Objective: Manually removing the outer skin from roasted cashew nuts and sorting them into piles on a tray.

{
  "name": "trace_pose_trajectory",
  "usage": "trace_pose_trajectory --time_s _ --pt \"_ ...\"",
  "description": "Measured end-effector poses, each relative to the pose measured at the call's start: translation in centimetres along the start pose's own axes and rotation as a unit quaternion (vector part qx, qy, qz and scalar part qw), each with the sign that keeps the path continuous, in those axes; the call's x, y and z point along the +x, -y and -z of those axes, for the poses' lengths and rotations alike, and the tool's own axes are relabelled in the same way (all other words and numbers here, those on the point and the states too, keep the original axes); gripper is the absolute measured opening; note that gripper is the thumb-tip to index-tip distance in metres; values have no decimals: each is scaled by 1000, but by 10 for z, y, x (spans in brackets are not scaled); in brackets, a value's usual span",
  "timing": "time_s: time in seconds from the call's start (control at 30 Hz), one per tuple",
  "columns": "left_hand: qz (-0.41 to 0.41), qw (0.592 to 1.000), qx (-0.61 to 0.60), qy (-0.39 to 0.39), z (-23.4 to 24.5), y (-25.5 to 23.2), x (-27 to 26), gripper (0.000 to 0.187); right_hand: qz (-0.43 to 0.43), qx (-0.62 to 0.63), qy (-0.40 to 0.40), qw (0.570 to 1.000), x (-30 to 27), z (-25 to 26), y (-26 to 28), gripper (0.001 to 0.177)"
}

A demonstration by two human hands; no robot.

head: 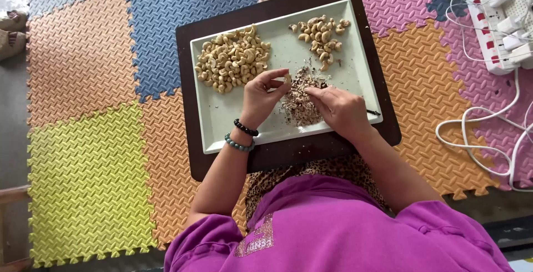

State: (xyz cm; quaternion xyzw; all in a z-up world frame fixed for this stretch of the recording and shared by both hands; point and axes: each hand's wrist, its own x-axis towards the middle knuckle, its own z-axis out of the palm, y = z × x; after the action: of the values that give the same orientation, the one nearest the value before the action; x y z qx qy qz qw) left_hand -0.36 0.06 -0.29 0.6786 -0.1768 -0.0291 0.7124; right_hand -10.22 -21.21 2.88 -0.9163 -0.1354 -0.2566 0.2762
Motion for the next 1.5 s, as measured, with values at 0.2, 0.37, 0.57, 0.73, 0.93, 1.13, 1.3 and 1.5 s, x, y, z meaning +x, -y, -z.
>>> trace_pose_trajectory --time_s 0.2,0.37,0.57,0.73,0.93,1.13,1.3,1.5 --pt "44 993 -107 34 -7 -13 -2 40 -60 80 -39 994 11 7 6 19" --pt "54 987 -151 31 -12 -27 -3 40 -55 104 -23 993 26 13 24 20" --pt "56 985 -160 32 -12 -30 -6 39 -28 67 -27 997 24 0 19 21" --pt "53 986 -155 29 -12 -31 -7 40 -13 66 -33 997 24 1 20 21" --pt "61 986 -154 33 -13 -33 -6 40 7 34 -55 998 21 -8 16 20" --pt "98 977 -182 52 -14 -38 -8 38 -12 75 -41 996 20 -6 12 17" --pt "90 979 -174 61 -11 -35 -6 40 -27 123 -61 990 23 1 19 15" --pt "100 978 -172 68 -11 -42 -6 39 -8 88 -50 995 25 5 24 16"
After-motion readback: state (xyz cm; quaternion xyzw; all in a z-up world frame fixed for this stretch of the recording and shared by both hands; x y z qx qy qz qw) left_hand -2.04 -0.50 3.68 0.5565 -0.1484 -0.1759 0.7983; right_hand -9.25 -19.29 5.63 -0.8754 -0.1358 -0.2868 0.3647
